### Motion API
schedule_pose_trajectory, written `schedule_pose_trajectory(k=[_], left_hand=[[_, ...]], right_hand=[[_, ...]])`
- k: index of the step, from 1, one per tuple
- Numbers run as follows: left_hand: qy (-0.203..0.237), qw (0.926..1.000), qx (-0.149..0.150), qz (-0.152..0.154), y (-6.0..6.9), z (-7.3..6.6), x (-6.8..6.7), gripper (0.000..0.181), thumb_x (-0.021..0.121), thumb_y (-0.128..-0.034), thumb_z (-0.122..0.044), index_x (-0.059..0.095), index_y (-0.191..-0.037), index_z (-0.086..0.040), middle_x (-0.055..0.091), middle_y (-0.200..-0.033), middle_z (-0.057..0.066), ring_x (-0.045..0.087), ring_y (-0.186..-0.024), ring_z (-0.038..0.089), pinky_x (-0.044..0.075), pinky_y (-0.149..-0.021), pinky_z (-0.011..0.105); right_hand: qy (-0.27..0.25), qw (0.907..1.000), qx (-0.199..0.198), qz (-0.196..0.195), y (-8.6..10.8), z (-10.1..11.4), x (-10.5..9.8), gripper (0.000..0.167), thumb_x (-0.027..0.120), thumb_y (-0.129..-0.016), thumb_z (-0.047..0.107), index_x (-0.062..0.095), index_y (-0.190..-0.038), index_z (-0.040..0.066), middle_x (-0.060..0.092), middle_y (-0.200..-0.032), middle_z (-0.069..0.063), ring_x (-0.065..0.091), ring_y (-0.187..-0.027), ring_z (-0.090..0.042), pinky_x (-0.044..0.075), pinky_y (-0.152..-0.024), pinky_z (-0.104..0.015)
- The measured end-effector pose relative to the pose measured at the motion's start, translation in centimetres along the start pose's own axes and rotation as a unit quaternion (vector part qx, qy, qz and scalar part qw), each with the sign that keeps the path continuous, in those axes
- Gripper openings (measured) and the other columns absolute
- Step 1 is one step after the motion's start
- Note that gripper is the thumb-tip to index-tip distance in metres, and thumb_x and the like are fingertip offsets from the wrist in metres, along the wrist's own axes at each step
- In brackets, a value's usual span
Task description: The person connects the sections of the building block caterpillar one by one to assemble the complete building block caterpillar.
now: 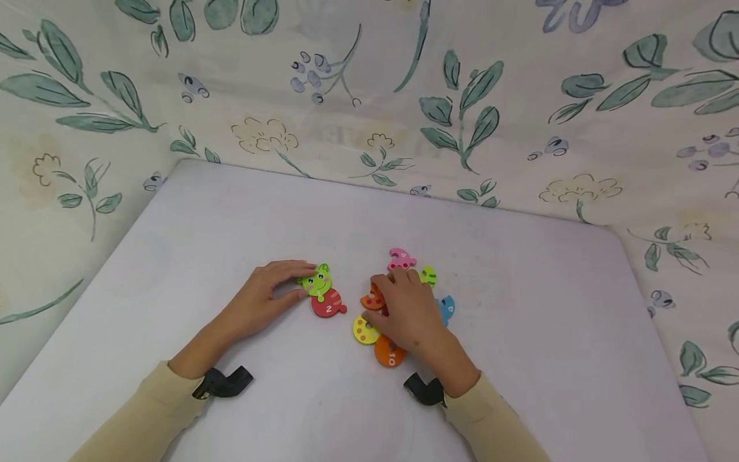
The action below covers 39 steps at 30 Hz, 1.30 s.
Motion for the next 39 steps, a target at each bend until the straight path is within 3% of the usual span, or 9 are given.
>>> schedule_pose_trajectory(k=[12, 19, 26, 34, 39], left_hand=[[0.002, 0.9999, 0.011, -0.005, 0.0, 0.2, 0.1, 0.044, 0.078, -0.0957, -0.015, 0.069, -0.138, -0.017, 0.063, -0.144, 0.0, 0.05, -0.14, 0.025, 0.033, -0.113, 0.059], [-0.002, 1.0, 0.003, 0.0, 0.0, 0.4, 0.2, 0.043, 0.077, -0.0967, -0.016, 0.068, -0.139, -0.018, 0.062, -0.145, -0.002, 0.049, -0.14, 0.023, 0.033, -0.113, 0.058], [-0.001, 1.0, -0.001, 0.0, 0.0, 0.3, 0.1, 0.044, 0.077, -0.0967, -0.014, 0.068, -0.139, -0.018, 0.062, -0.145, 0.0, 0.049, -0.141, 0.024, 0.033, -0.113, 0.059], [0.0, 1.0, 0.006, -0.008, 0.1, 0.3, 0.1, 0.043, 0.077, -0.0966, -0.015, 0.069, -0.139, -0.018, 0.063, -0.144, 0.0, 0.05, -0.141, 0.025, 0.034, -0.112, 0.06], [-0.001, 0.9999, 0.008, -0.008, 0.0, 0.3, 0.0, 0.043, 0.078, -0.0963, -0.016, 0.069, -0.138, -0.018, 0.063, -0.144, 0.0, 0.05, -0.14, 0.025, 0.033, -0.113, 0.059]], right_hand=[[-0.007, 0.9999, 0.012, 0.004, -0.2, -0.6, 0.3, 0.065, 0.086, -0.087, 0.042, 0.063, -0.139, 0.012, 0.06, -0.13, -0.012, 0.053, -0.119, -0.032, 0.053, -0.1, -0.051], [-0.02, 0.9997, 0.01, 0.013, -0.2, -0.6, 0.1, 0.057, 0.086, -0.087, 0.04, 0.067, -0.135, 0.015, 0.06, -0.127, -0.011, 0.054, -0.119, -0.031, 0.053, -0.099, -0.05], [-0.076, 0.9969, -0.001, 0.019, 0.0, 0.2, -0.4, 0.058, 0.086, -0.088, 0.036, 0.065, -0.139, 0.017, 0.061, -0.141, -0.007, 0.053, -0.132, -0.03, 0.051, -0.105, -0.05], [-0.09, 0.9947, -0.039, 0.033, 0.3, 1.4, -0.2, 0.059, 0.086, -0.088, 0.035, 0.064, -0.14, 0.019, 0.065, -0.127, 0.0, 0.058, -0.11, -0.017, 0.057, -0.086, -0.034], [-0.126, 0.9892, -0.064, 0.039, 0.5, 2.4, 0.3, 0.06, 0.087, -0.088, 0.033, 0.063, -0.141, 0.018, 0.064, -0.124, 0.003, 0.058, -0.106, -0.013, 0.056, -0.09, -0.032]])
Point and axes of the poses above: each hand's wrist, its own y-axis away from the middle knuckle, its own x-axis out of the palm, z = x × y, the point moved 7 cm from there along -y, towards the middle knuckle
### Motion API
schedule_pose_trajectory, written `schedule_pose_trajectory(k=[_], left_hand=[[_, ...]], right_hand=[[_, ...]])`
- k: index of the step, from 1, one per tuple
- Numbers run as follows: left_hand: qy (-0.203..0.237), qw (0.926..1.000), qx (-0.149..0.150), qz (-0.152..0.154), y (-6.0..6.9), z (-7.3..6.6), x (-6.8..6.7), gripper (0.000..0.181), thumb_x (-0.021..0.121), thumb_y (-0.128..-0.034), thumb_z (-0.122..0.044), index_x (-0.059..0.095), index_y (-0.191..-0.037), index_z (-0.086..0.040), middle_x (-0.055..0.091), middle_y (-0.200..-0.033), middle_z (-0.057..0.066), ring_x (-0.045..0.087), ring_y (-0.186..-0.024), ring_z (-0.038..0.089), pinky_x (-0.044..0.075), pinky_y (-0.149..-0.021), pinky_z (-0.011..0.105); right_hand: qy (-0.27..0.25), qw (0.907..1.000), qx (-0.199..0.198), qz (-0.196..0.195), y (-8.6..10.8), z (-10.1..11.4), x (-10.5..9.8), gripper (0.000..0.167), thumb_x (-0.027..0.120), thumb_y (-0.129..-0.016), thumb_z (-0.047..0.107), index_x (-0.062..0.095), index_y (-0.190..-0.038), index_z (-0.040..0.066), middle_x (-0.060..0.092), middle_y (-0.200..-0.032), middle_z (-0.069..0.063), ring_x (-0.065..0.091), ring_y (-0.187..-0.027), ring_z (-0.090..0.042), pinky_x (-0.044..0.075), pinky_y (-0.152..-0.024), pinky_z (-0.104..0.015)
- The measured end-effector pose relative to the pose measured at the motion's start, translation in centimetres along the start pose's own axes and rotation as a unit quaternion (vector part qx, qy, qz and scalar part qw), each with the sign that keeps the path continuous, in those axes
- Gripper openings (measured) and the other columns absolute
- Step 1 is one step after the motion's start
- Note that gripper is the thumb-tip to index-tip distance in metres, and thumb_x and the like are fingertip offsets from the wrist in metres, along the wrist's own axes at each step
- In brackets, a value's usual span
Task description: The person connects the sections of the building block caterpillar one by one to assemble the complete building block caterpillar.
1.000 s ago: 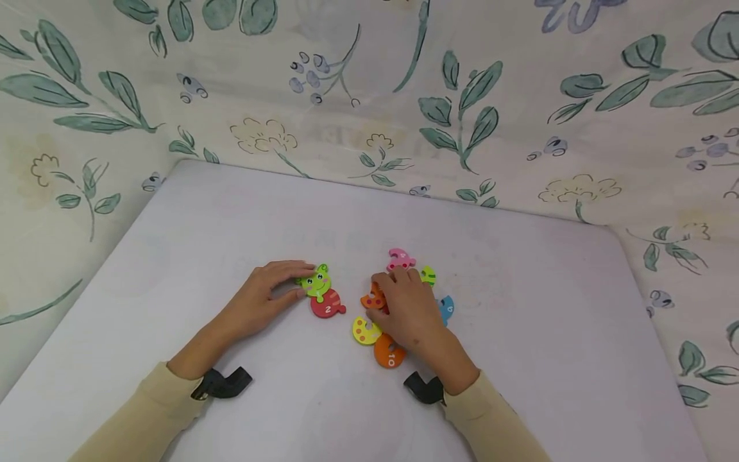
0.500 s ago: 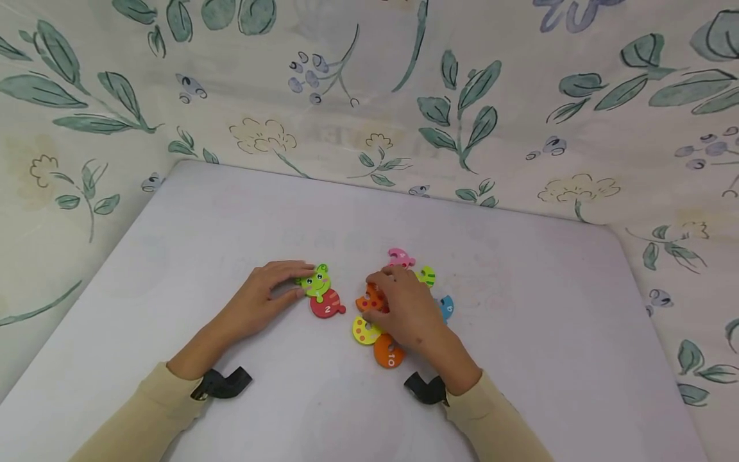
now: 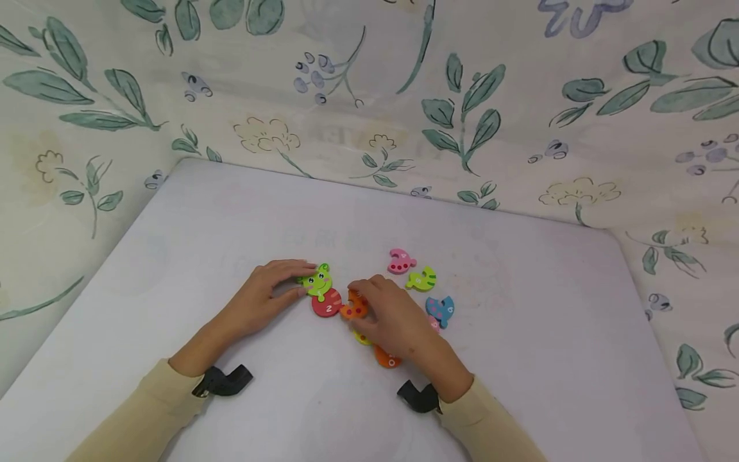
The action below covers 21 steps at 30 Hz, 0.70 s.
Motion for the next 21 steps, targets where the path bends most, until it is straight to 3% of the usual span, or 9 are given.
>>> schedule_pose_trajectory(k=[2, 5, 10, 15, 21], left_hand=[[0.0, 1.0, 0.005, -0.002, 0.0, 0.0, 0.0, 0.042, 0.078, -0.0963, -0.017, 0.069, -0.138, -0.018, 0.064, -0.144, 0.0, 0.051, -0.139, 0.025, 0.033, -0.113, 0.059], [0.0, 0.9999, 0.011, -0.003, -0.1, -0.1, 0.0, 0.042, 0.078, -0.0963, -0.017, 0.07, -0.137, -0.017, 0.064, -0.143, 0.0, 0.051, -0.139, 0.025, 0.033, -0.113, 0.059], [0.001, 1.0, 0.009, -0.003, -0.1, -0.2, 0.0, 0.041, 0.078, -0.0964, -0.018, 0.07, -0.137, -0.017, 0.064, -0.144, -0.001, 0.051, -0.139, 0.024, 0.033, -0.113, 0.059], [0.001, 1.0, 0.009, -0.001, -0.1, -0.1, 0.0, 0.04, 0.078, -0.0964, -0.016, 0.071, -0.136, -0.017, 0.064, -0.143, -0.001, 0.051, -0.139, 0.024, 0.033, -0.114, 0.058], [0.003, 1.0, 0.008, 0.002, 0.0, 0.0, 0.1, 0.04, 0.077, -0.0968, -0.016, 0.071, -0.136, -0.019, 0.063, -0.144, -0.003, 0.05, -0.139, 0.023, 0.033, -0.113, 0.059]], right_hand=[[-0.011, 0.9998, -0.014, 0.011, 0.1, 0.5, 0.4, 0.06, 0.086, -0.089, 0.033, 0.062, -0.142, 0.018, 0.063, -0.124, 0.004, 0.058, -0.106, -0.011, 0.056, -0.091, -0.031], [-0.02, 0.999, -0.023, 0.033, 0.3, 1.0, 0.8, 0.058, 0.086, -0.09, 0.032, 0.062, -0.141, 0.019, 0.062, -0.12, 0.006, 0.058, -0.096, -0.009, 0.057, -0.082, -0.028], [-0.009, 0.9995, 0.007, 0.03, 0.4, 0.9, 0.8, 0.059, 0.088, -0.087, 0.033, 0.063, -0.14, 0.02, 0.059, -0.112, 0.008, 0.054, -0.081, -0.008, 0.052, -0.064, -0.024], [0.008, 0.9996, 0.026, 0.004, 0.1, 0.5, 0.6, 0.061, 0.088, -0.086, 0.035, 0.063, -0.14, 0.02, 0.059, -0.111, 0.007, 0.053, -0.082, -0.009, 0.051, -0.064, -0.025], [0.022, 0.9993, 0.03, 0.003, -0.3, 0.6, 1.3, 0.062, 0.088, -0.086, 0.037, 0.064, -0.141, 0.021, 0.061, -0.12, 0.003, 0.054, -0.088, -0.01, 0.052, -0.069, -0.021]])
Point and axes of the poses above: each hand's wrist, its own y-axis away from the middle knuckle, its own x-axis out of the palm, z = x × y, the point moved 7 cm from there along -y, towards the middle knuckle
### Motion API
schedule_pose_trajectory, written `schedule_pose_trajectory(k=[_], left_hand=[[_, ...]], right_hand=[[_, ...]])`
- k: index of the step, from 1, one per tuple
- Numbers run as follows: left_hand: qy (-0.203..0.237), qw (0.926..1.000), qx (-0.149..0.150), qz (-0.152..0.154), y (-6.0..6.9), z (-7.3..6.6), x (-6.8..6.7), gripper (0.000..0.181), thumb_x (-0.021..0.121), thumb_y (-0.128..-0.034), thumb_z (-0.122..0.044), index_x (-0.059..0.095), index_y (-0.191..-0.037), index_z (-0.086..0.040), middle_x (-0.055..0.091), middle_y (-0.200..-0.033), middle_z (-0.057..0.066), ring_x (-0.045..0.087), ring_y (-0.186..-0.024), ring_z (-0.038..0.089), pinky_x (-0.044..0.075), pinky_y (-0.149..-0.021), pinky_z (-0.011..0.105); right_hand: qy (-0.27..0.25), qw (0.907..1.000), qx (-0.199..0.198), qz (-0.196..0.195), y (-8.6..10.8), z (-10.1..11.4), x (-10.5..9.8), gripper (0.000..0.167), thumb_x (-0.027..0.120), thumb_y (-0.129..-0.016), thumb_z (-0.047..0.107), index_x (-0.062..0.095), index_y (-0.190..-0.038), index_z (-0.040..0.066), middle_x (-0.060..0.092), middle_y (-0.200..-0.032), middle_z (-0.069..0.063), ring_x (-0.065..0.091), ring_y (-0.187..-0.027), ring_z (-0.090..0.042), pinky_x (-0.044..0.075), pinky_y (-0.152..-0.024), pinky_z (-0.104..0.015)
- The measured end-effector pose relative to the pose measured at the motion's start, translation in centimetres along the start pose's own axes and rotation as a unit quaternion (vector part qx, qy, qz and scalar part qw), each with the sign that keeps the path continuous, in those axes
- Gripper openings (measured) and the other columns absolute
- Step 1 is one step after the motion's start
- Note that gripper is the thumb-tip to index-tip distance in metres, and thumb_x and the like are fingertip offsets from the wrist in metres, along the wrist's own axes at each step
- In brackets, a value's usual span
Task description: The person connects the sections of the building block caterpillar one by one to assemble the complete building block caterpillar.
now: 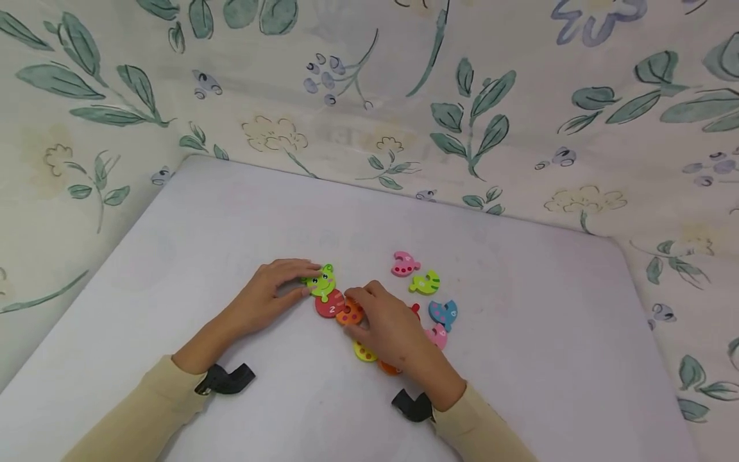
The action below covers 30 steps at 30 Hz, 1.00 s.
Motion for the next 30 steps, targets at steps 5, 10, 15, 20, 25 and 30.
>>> schedule_pose_trajectory(k=[5, 10, 15, 20, 25, 30], left_hand=[[0.003, 1.0, -0.006, 0.003, -0.1, 0.0, 0.2, 0.04, 0.076, -0.0974, -0.016, 0.07, -0.137, -0.019, 0.063, -0.144, -0.003, 0.049, -0.14, 0.023, 0.033, -0.112, 0.057], [0.0, 0.9999, -0.011, 0.003, 0.0, -0.2, 0.0, 0.041, 0.077, -0.0965, -0.016, 0.07, -0.137, -0.018, 0.064, -0.143, -0.003, 0.05, -0.139, 0.022, 0.034, -0.112, 0.058], [-0.005, 0.9999, -0.012, 0.004, 0.0, -0.3, -0.1, 0.041, 0.077, -0.0969, -0.016, 0.07, -0.137, -0.018, 0.064, -0.143, -0.001, 0.05, -0.139, 0.024, 0.034, -0.112, 0.059], [-0.012, 0.9997, -0.018, 0.007, -0.1, -0.2, 0.0, 0.044, 0.079, -0.0958, -0.02, 0.069, -0.138, -0.02, 0.063, -0.144, -0.003, 0.048, -0.141, 0.023, 0.033, -0.112, 0.057], [-0.028, 0.9991, -0.028, 0.017, -0.1, -0.5, 0.3, 0.057, 0.086, -0.0888, -0.036, 0.067, -0.141, -0.022, 0.061, -0.147, -0.005, 0.046, -0.142, 0.022, 0.032, -0.111, 0.055], [-0.057, 0.9976, -0.029, 0.026, 0.0, -0.7, 0.9, 0.066, 0.088, -0.0849, -0.044, 0.065, -0.143, -0.023, 0.057, -0.15, -0.006, 0.043, -0.143, 0.021, 0.033, -0.109, 0.054]], right_hand=[[0.007, 1.0, 0.002, -0.003, -0.1, 0.2, -0.2, 0.062, 0.09, -0.084, 0.033, 0.065, -0.139, 0.022, 0.061, -0.121, 0.002, 0.057, -0.091, -0.01, 0.053, -0.072, -0.022], [0.005, 0.9999, -0.005, 0.007, -0.2, 0.4, -0.2, 0.06, 0.09, -0.085, 0.029, 0.065, -0.139, 0.022, 0.06, -0.121, 0.001, 0.059, -0.097, -0.011, 0.054, -0.075, -0.024], [0.013, 0.9998, 0.0, 0.014, -0.5, 0.3, 0.0, 0.06, 0.089, -0.085, 0.03, 0.066, -0.14, 0.02, 0.059, -0.121, 0.0, 0.058, -0.097, -0.012, 0.054, -0.074, -0.024], [0.021, 0.9997, -0.001, 0.016, -0.5, 0.3, 0.0, 0.061, 0.089, -0.085, 0.031, 0.065, -0.14, 0.02, 0.059, -0.122, -0.001, 0.058, -0.097, -0.012, 0.054, -0.075, -0.024], [0.021, 0.9996, -0.008, 0.016, -0.4, 0.3, -0.1, 0.06, 0.089, -0.086, 0.031, 0.066, -0.14, 0.019, 0.059, -0.121, -0.001, 0.059, -0.097, -0.012, 0.054, -0.076, -0.025], [0.033, 0.9993, -0.013, 0.013, -0.5, 0.4, 0.1, 0.062, 0.089, -0.085, 0.033, 0.065, -0.14, 0.018, 0.059, -0.122, -0.002, 0.06, -0.1, -0.013, 0.056, -0.079, -0.027]])
Point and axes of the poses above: each hand's wrist, its own y-axis away from the middle knuckle, its own x-axis out of the palm, z = x × y, the point moved 7 cm from there along -y, towards the middle knuckle
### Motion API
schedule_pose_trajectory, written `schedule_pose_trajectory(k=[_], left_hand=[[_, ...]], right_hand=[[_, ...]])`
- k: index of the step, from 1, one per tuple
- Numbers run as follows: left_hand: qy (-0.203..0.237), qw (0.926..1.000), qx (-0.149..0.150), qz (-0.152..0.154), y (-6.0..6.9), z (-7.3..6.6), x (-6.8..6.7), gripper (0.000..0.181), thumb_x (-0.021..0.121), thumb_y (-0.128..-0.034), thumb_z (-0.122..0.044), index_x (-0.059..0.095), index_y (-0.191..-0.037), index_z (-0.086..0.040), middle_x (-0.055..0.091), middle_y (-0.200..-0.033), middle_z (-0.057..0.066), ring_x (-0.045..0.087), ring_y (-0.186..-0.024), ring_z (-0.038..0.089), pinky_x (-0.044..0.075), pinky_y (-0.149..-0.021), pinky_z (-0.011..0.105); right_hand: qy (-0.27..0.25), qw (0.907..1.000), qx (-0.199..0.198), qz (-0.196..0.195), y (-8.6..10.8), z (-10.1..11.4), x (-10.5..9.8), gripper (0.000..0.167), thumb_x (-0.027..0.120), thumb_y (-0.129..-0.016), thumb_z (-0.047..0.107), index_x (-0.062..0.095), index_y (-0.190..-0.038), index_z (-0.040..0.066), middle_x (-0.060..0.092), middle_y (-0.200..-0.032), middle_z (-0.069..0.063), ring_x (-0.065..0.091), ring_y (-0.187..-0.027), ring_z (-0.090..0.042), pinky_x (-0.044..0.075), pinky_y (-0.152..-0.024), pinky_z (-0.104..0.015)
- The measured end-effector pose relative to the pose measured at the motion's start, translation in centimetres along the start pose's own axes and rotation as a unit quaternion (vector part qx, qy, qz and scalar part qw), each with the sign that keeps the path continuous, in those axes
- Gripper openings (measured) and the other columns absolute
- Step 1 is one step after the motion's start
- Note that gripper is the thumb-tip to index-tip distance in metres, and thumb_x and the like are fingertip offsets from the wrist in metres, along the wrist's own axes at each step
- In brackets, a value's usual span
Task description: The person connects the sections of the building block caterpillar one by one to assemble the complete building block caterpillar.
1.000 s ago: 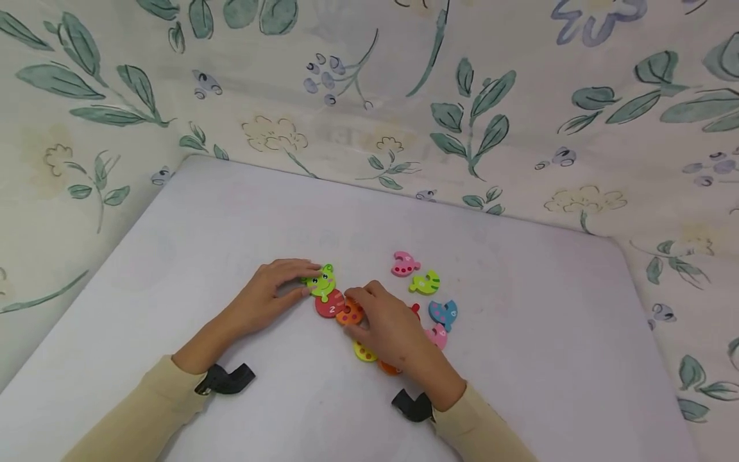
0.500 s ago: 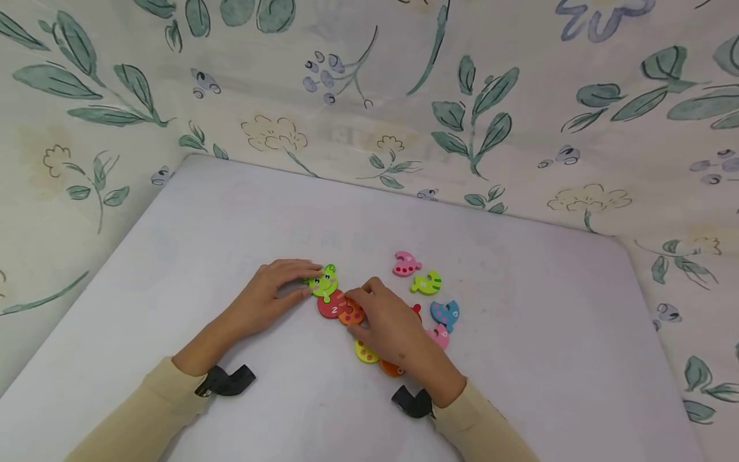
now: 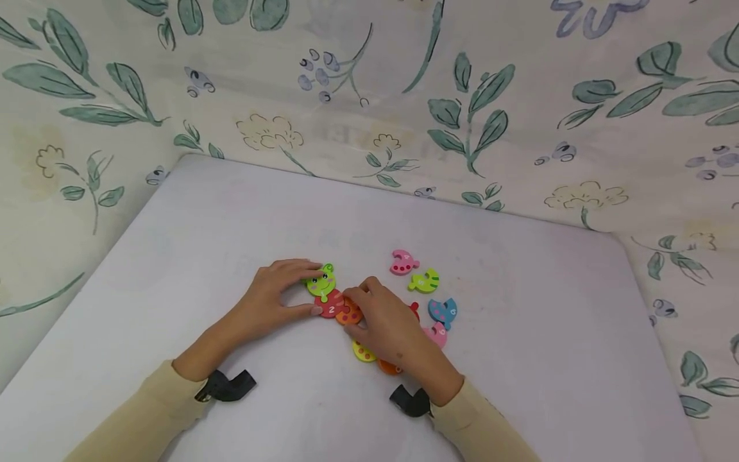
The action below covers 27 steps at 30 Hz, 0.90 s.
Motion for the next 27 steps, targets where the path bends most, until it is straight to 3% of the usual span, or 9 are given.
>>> schedule_pose_trajectory(k=[9, 16, 21, 27], left_hand=[[-0.001, 0.9999, 0.01, -0.007, 0.1, -0.3, -0.1, 0.066, 0.09, -0.084, -0.039, 0.065, -0.142, -0.021, 0.057, -0.151, -0.003, 0.044, -0.142, 0.023, 0.034, -0.108, 0.055], [0.012, 0.9999, 0.008, -0.003, 0.0, -0.4, 0.0, 0.063, 0.088, -0.0868, -0.035, 0.065, -0.143, -0.022, 0.057, -0.151, -0.003, 0.043, -0.143, 0.024, 0.033, -0.108, 0.054], [0.028, 0.9996, 0.008, -0.007, 0.0, -0.3, -0.1, 0.057, 0.086, -0.0892, -0.03, 0.066, -0.142, -0.021, 0.057, -0.151, -0.002, 0.043, -0.144, 0.024, 0.033, -0.107, 0.054], [0.037, 0.9993, -0.001, -0.002, 0.0, -0.2, 0.0, 0.056, 0.085, -0.0909, -0.031, 0.065, -0.143, -0.022, 0.056, -0.151, -0.004, 0.041, -0.144, 0.023, 0.03, -0.11, 0.054]], right_hand=[[0.006, 1.0, -0.006, -0.003, 0.1, 0.0, -0.1, 0.062, 0.088, -0.085, 0.039, 0.065, -0.139, 0.018, 0.06, -0.122, -0.001, 0.06, -0.104, -0.013, 0.057, -0.082, -0.028], [-0.045, 0.9979, 0.041, 0.024, 0.7, -2.4, -2.5, 0.058, 0.084, -0.09, 0.032, 0.062, -0.143, 0.018, 0.062, -0.13, 0.0, 0.061, -0.111, -0.017, 0.058, -0.091, -0.037], [-0.023, 0.997, 0.041, 0.062, 1.4, -4.4, -4.1, 0.052, 0.083, -0.091, 0.024, 0.065, -0.138, 0.013, 0.063, -0.134, -0.006, 0.061, -0.117, -0.024, 0.056, -0.097, -0.047], [0.047, 0.9905, 0.059, 0.115, 2.1, -5.6, -4.2, 0.052, 0.091, -0.082, 0.023, 0.071, -0.129, 0.015, 0.063, -0.125, -0.009, 0.059, -0.111, -0.025, 0.06, -0.088, -0.045]])
Point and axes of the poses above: each hand's wrist, its own y-axis away from the middle knuckle, its own x-axis out of the palm, z = x × y, the point moved 7 cm from there along -y, towards the middle knuckle
